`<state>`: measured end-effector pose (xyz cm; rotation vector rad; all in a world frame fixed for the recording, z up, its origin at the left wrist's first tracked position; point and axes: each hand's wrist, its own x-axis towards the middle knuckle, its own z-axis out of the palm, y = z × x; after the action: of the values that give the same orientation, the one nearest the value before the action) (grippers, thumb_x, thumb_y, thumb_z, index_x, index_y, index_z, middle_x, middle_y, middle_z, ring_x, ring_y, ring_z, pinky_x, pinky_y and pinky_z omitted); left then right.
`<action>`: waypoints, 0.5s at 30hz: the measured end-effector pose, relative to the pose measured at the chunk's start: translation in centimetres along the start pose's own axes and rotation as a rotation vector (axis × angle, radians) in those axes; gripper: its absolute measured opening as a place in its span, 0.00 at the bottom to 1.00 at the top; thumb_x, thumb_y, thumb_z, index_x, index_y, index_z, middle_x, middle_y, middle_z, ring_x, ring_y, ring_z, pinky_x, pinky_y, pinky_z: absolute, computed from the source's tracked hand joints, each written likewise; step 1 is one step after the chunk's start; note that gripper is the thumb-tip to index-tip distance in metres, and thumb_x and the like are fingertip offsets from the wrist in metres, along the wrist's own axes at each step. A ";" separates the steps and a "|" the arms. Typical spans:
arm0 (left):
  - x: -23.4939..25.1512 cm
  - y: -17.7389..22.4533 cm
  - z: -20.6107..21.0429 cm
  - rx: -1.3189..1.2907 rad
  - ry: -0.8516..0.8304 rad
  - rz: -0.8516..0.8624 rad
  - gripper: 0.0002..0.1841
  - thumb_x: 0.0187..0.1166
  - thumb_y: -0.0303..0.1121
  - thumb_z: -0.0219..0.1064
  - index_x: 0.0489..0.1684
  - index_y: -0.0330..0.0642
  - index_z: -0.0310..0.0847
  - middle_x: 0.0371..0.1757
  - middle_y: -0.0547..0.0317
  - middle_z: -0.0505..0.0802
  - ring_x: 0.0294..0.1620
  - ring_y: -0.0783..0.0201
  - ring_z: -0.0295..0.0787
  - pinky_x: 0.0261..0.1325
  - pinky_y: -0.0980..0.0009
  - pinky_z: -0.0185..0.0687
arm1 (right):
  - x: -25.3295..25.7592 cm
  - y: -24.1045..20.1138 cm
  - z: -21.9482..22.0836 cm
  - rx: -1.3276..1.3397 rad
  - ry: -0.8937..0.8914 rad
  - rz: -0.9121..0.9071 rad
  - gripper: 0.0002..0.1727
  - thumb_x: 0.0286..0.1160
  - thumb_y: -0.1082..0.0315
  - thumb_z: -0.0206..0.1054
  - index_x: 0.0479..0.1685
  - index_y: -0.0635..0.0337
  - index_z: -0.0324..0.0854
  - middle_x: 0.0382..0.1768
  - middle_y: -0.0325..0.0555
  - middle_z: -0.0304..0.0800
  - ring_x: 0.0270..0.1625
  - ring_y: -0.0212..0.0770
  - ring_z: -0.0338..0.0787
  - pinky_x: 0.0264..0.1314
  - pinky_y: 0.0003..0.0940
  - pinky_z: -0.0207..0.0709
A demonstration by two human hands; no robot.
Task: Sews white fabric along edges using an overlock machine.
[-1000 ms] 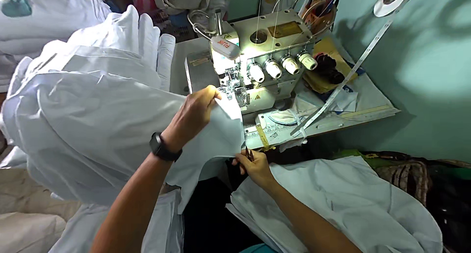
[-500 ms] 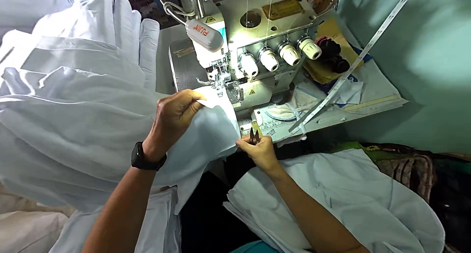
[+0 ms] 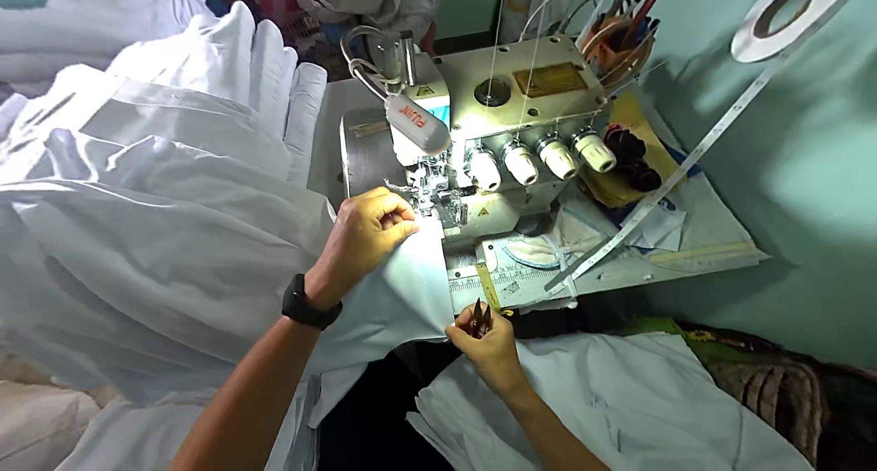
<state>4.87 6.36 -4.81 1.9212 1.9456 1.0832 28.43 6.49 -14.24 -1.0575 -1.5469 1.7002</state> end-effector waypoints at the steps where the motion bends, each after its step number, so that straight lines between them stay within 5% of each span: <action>1: -0.4 0.6 0.3 0.115 0.020 0.030 0.03 0.74 0.27 0.73 0.36 0.37 0.91 0.39 0.53 0.90 0.37 0.64 0.87 0.40 0.70 0.83 | -0.3 0.1 -0.1 -0.032 -0.018 -0.033 0.06 0.57 0.78 0.73 0.31 0.64 0.80 0.22 0.31 0.80 0.22 0.17 0.76 0.26 0.12 0.71; 3: -1.7 2.4 2.0 0.418 0.071 0.101 0.10 0.78 0.24 0.64 0.42 0.37 0.94 0.45 0.46 0.93 0.45 0.49 0.91 0.46 0.53 0.84 | -1.1 0.1 -0.4 -0.107 -0.079 -0.151 0.06 0.60 0.76 0.72 0.34 0.69 0.82 0.24 0.38 0.84 0.24 0.18 0.80 0.28 0.13 0.74; 7: -4.5 4.0 6.4 0.711 0.196 -0.009 0.18 0.75 0.21 0.60 0.59 0.40 0.92 0.60 0.49 0.95 0.65 0.45 0.91 0.71 0.37 0.74 | -1.4 -0.6 -0.5 -0.120 -0.054 -0.313 0.04 0.57 0.76 0.71 0.29 0.65 0.81 0.22 0.33 0.83 0.21 0.11 0.72 0.24 0.05 0.64; 15: -0.5 0.2 2.2 0.321 0.007 -0.077 0.17 0.84 0.27 0.52 0.58 0.28 0.85 0.67 0.39 0.90 0.75 0.42 0.84 0.78 0.41 0.71 | 2.2 -2.8 1.2 -0.204 0.027 -0.463 0.04 0.56 0.76 0.71 0.27 0.66 0.82 0.21 0.35 0.82 0.19 0.13 0.71 0.22 0.06 0.63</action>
<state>6.43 6.61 -6.37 1.9726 2.2935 0.7965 26.04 8.12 -11.83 -0.7353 -1.8075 1.2293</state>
